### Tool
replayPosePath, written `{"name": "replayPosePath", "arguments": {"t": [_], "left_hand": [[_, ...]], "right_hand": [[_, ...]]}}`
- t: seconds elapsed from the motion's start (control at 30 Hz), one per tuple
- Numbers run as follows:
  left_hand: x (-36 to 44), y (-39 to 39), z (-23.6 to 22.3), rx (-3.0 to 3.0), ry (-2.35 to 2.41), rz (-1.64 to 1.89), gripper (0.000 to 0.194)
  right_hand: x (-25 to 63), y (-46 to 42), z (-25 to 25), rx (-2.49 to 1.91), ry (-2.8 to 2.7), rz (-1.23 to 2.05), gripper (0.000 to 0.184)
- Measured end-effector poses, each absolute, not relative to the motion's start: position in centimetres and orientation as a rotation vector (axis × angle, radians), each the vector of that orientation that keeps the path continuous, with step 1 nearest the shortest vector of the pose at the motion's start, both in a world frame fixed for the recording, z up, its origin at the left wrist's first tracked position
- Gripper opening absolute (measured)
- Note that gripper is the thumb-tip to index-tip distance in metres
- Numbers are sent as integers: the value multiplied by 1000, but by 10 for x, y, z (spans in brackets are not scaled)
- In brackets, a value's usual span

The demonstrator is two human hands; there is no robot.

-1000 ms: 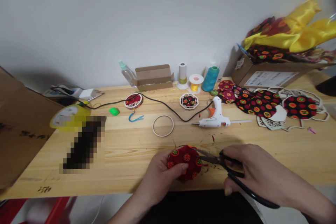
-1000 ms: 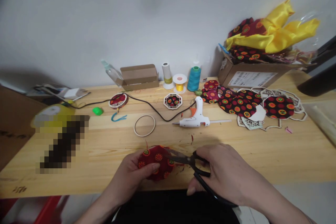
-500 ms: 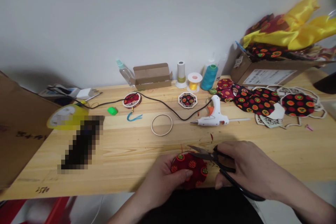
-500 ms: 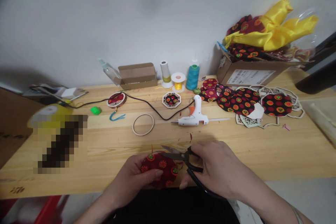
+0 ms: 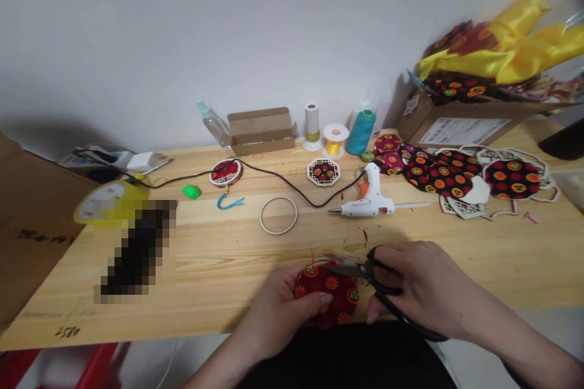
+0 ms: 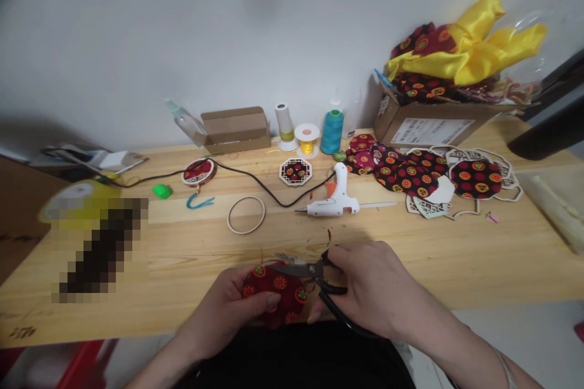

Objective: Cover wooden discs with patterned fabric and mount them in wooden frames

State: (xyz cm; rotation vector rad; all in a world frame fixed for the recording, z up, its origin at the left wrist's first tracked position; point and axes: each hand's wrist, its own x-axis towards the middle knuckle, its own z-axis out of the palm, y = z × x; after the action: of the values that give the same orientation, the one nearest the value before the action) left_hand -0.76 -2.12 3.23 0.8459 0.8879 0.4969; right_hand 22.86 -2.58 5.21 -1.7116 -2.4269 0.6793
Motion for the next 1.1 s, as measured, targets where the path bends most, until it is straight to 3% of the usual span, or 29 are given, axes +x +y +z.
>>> {"name": "replayPosePath", "arguments": {"t": [0.53, 0.63, 0.8, 1.1], "left_hand": [[-8, -20, 33, 805, 913, 532, 24], [-10, -21, 30, 752, 940, 510, 28], [-11, -22, 28, 765, 908, 473, 29], [-8, -21, 33, 847, 836, 500, 23]], "right_hand": [[234, -23, 45, -1809, -2201, 830, 38], [236, -19, 44, -1833, -1987, 995, 38], [227, -12, 43, -1483, -1561, 1511, 34], [205, -7, 27, -1085, -1304, 1854, 32]]}}
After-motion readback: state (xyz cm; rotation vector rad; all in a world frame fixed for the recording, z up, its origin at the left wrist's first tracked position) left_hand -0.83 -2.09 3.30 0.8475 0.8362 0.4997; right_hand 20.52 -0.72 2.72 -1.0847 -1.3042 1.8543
